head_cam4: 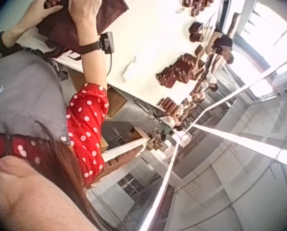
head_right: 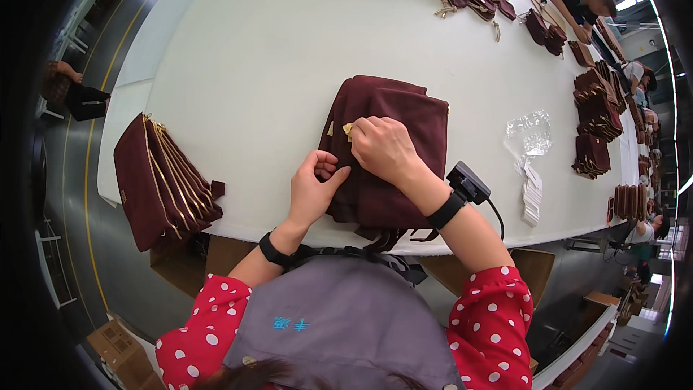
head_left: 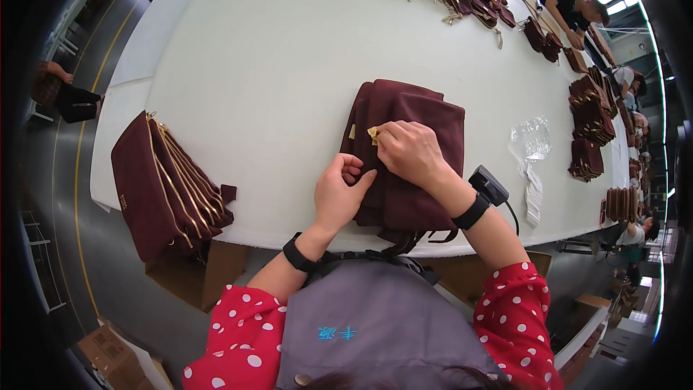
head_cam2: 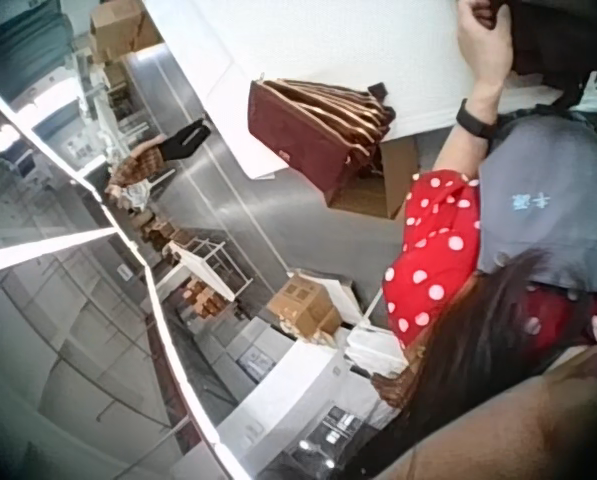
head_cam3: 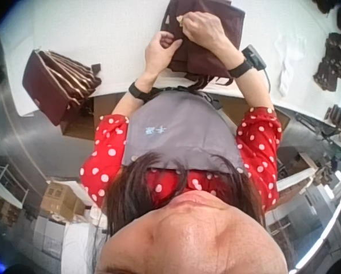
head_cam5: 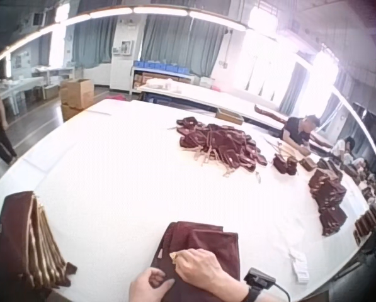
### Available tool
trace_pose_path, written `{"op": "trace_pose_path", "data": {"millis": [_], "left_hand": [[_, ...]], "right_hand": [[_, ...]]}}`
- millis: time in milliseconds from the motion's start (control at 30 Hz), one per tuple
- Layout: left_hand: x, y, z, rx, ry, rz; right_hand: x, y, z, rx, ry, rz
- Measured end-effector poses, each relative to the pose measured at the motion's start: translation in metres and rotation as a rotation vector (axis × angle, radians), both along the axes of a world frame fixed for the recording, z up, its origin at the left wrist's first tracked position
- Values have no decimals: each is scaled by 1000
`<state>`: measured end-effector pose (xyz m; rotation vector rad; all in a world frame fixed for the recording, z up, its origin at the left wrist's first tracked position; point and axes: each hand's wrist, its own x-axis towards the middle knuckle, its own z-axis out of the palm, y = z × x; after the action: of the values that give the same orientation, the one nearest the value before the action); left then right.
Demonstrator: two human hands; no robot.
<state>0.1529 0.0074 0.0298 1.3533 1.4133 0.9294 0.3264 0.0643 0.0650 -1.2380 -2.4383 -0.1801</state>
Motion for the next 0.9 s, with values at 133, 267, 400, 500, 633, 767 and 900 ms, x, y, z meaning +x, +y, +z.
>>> {"op": "trace_pose_path", "data": {"millis": [133, 267, 400, 500, 633, 767, 900], "left_hand": [[-3, -1, -1, -102, -132, 25], [3, 0, -6, -96, -281, 43], [4, 0, -8, -85, -332, 63], [5, 1, -10, -65, -351, 64], [5, -2, -12, -72, -380, 78], [5, -5, -8, -63, -365, 51], [4, -8, -5, -83, -364, 35]], "right_hand": [[0, -4, 7, -125, -73, 47], [-5, -4, -1, 30, -268, 107], [-9, -5, 0, 83, -371, 141], [-5, -3, -4, 50, -295, 109], [1, -4, -2, -18, -110, 109], [5, -5, 3, -32, 10, 135], [8, -4, 6, -61, 46, 141]]}}
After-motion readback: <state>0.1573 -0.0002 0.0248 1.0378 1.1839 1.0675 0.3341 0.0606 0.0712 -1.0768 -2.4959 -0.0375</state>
